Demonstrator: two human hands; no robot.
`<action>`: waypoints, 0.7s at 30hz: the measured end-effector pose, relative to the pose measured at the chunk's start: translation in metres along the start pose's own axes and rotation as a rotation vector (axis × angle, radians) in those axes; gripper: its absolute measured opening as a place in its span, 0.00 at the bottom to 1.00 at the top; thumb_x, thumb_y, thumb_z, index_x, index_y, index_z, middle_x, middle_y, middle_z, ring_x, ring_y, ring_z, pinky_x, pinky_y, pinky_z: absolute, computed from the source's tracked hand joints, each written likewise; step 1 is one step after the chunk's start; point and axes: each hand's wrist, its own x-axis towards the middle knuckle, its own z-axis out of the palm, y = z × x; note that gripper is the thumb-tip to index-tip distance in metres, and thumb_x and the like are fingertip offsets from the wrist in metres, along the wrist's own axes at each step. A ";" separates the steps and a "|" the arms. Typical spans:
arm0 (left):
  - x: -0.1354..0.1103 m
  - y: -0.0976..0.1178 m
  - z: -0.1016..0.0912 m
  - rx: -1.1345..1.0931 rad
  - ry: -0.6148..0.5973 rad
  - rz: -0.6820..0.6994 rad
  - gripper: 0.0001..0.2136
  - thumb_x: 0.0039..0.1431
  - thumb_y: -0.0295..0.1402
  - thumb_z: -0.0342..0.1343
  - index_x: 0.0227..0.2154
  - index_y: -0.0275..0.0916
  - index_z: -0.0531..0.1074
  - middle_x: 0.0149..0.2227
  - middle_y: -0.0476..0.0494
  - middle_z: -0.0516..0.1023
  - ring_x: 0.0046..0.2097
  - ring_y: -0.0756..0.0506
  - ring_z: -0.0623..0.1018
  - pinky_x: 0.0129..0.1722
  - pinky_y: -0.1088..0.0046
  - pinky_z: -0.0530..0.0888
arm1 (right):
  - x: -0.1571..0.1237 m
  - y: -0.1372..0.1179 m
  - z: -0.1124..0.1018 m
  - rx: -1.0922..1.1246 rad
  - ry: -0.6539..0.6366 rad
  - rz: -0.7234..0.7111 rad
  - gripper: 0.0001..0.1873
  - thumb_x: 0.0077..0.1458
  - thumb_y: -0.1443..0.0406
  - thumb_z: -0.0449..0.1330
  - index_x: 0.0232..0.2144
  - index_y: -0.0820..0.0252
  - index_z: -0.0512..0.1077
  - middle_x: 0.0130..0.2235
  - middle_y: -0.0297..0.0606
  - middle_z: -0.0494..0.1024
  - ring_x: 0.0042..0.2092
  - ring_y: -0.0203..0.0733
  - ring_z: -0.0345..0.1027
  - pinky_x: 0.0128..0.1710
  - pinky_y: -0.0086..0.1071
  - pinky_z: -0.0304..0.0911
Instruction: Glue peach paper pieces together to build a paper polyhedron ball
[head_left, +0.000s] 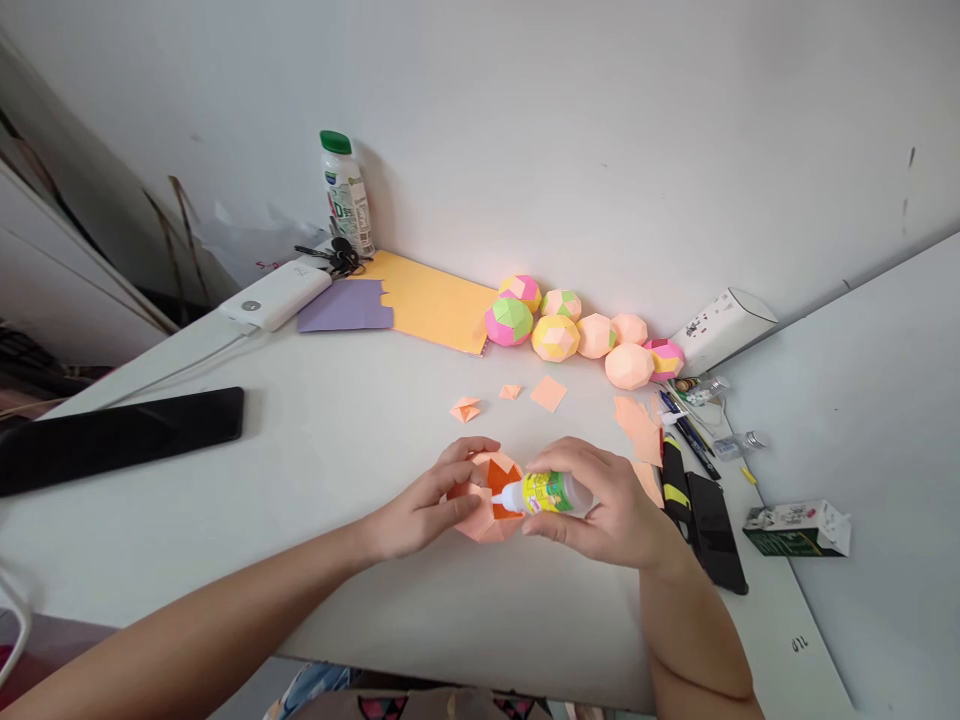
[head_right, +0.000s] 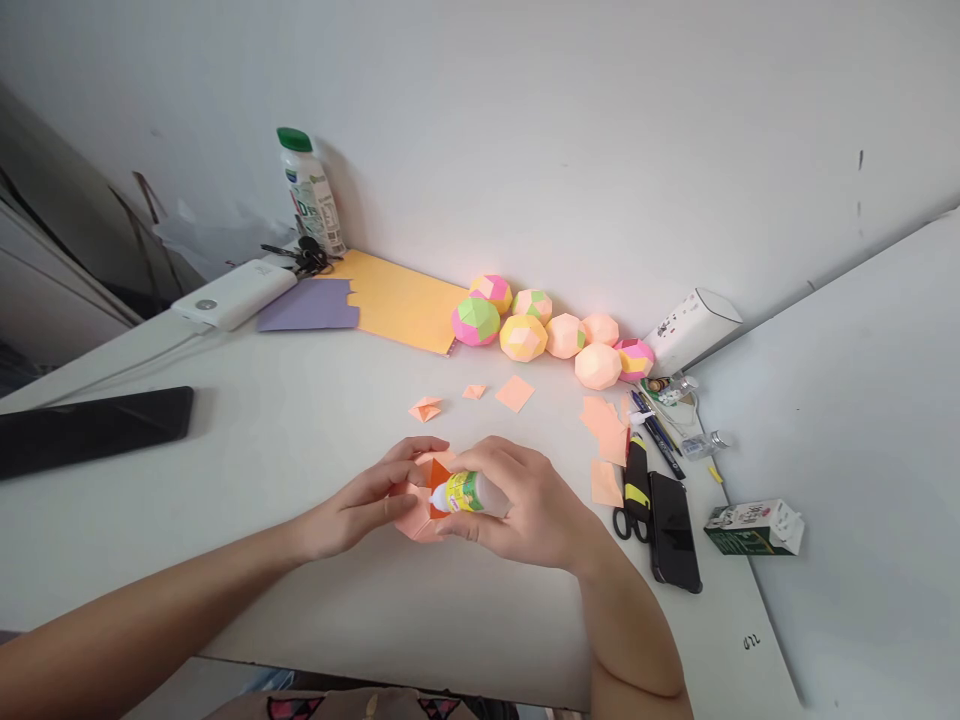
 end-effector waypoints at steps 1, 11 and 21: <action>0.000 0.001 0.000 0.001 -0.001 0.000 0.14 0.66 0.38 0.44 0.45 0.42 0.72 0.59 0.40 0.56 0.61 0.38 0.61 0.59 0.58 0.64 | 0.000 0.000 0.000 0.002 -0.001 -0.003 0.19 0.52 0.59 0.66 0.45 0.55 0.68 0.36 0.36 0.76 0.34 0.38 0.69 0.36 0.31 0.68; 0.000 0.002 0.001 -0.011 0.002 -0.016 0.14 0.65 0.39 0.44 0.44 0.42 0.72 0.60 0.40 0.56 0.60 0.38 0.62 0.58 0.59 0.65 | 0.000 0.002 0.002 0.007 0.040 0.002 0.19 0.52 0.60 0.66 0.45 0.54 0.68 0.38 0.37 0.76 0.38 0.39 0.71 0.39 0.32 0.68; 0.000 0.002 0.000 0.010 0.006 -0.008 0.14 0.65 0.39 0.44 0.45 0.42 0.72 0.60 0.40 0.56 0.61 0.37 0.62 0.59 0.58 0.64 | 0.000 0.001 0.003 0.004 0.061 -0.010 0.18 0.53 0.59 0.65 0.46 0.54 0.68 0.38 0.38 0.76 0.37 0.40 0.71 0.39 0.33 0.69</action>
